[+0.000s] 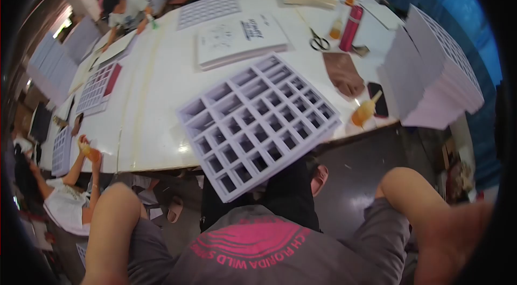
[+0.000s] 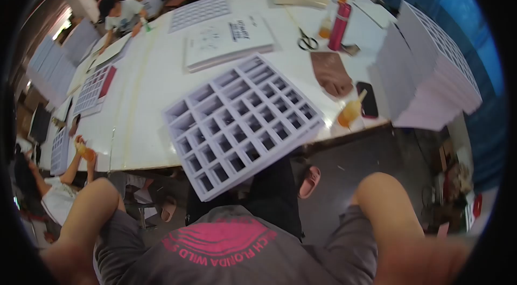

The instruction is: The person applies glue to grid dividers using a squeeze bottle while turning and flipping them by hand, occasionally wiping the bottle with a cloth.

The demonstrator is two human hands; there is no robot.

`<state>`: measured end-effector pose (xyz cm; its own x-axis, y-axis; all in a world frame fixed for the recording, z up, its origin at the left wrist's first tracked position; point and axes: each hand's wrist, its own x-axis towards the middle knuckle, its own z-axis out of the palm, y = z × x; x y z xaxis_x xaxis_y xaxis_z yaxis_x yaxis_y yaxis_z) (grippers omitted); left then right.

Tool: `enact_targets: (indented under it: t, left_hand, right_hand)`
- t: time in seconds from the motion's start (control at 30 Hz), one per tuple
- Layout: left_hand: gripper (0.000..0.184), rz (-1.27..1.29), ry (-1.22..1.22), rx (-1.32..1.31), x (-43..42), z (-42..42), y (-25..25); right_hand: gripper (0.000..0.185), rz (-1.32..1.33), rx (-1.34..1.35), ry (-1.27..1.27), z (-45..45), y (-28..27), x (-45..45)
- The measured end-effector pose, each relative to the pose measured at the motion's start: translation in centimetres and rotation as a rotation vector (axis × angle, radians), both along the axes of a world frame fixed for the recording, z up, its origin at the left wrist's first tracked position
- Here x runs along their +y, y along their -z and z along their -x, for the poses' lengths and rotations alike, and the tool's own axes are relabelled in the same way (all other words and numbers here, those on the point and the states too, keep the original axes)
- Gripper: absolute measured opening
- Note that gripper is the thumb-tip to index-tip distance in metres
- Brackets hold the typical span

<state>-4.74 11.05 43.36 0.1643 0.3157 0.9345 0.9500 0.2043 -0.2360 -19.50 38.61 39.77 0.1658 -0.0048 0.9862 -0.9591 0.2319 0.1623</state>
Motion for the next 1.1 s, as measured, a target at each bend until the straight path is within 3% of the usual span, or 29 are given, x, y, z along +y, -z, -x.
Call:
enact_targets:
  t: [0.1, 0.13, 0.17, 0.2, 0.23, 0.27, 0.33, 0.37, 0.43, 0.47, 0.57, 0.63, 0.7, 0.77, 0.87, 0.97, 1.07, 1.1]
  left_hand:
    - [0.071, -0.018, -0.135, -0.083, -3.2, 2.1, 3.1]
    - [0.061, -0.278, -0.339, -0.203, -4.9, 2.2, 6.0]
    - [0.055, -0.530, -0.543, -0.389, -6.7, 2.3, 8.9]
    - [0.054, -0.735, -0.675, -0.595, -8.4, 2.3, 11.8]
    - [0.050, -0.593, -0.614, -0.825, -9.5, 3.6, 15.1]
    - [0.049, -0.745, -0.799, -1.159, -10.0, 4.2, 18.4]
    - [0.063, -0.801, -0.961, -1.519, -11.7, 4.5, 26.1]
    - [0.071, -0.809, -1.040, -1.663, -11.9, 4.3, 29.2]
    - [0.078, -0.467, -1.233, -1.560, -13.2, 3.5, 35.3]
    - [0.083, -0.516, -1.168, -1.537, -12.7, 3.7, 36.0]
    - [0.077, -0.719, -1.065, -1.534, -12.4, 4.7, 37.1]
    - [0.070, -0.774, -0.996, -1.597, -12.5, 4.9, 36.7]
    - [0.065, -0.682, -1.119, -1.476, -13.7, 4.7, 38.9]
    - [0.064, -0.775, -1.103, -1.505, -13.4, 4.5, 38.0]
    - [0.059, -1.151, -0.700, -1.508, -14.4, 5.1, 39.4]
    - [0.050, -1.069, -0.730, -1.628, -14.1, 6.4, 37.4]
    - [0.038, -0.827, -1.111, -1.331, -14.9, 6.8, 37.5]
    - [0.036, -0.718, -1.246, -1.223, -15.0, 7.1, 37.1]
  right_hand:
    - [0.065, 0.300, -0.169, 0.009, 2.7, 2.6, 0.0]
    - [0.065, 0.412, -0.362, -0.017, 4.2, 4.2, 0.2]
    - [0.037, 0.346, -0.481, -0.476, 6.1, 6.0, 0.6]
    - [0.039, 0.513, -0.748, -0.483, 8.4, 9.6, 1.3]
    - [0.037, 0.566, -1.057, -0.528, 10.7, 13.4, 2.1]
    - [0.036, 0.706, -1.271, -0.760, 13.3, 18.4, 2.6]
    - [0.051, 1.138, -1.758, -1.345, 16.2, 26.2, 3.3]
    - [0.065, 1.312, -1.779, -1.546, 17.1, 29.0, 3.0]
    - [0.076, 1.518, -1.696, -1.496, 19.4, 32.8, 2.9]
    - [0.079, 1.537, -1.588, -1.537, 21.6, 35.9, 3.5]
    - [0.060, 1.728, -1.537, -1.600, 25.8, 37.6, 5.8]
    - [0.046, 1.553, -1.646, -1.625, 29.0, 41.0, 7.5]
    - [0.038, 1.430, -1.611, -1.500, 28.4, 40.4, 6.9]
    - [0.042, 1.450, -1.570, -1.525, 26.6, 38.6, 6.4]
    - [0.054, 1.231, -1.453, -1.693, 23.2, 34.8, 5.7]
    - [0.055, 1.036, -1.451, -1.610, 19.2, 28.3, 3.1]
    - [0.048, 0.659, -1.400, -1.612, 19.1, 26.9, 4.0]
    - [0.048, 0.627, -1.413, -1.476, 18.6, 26.0, 3.9]
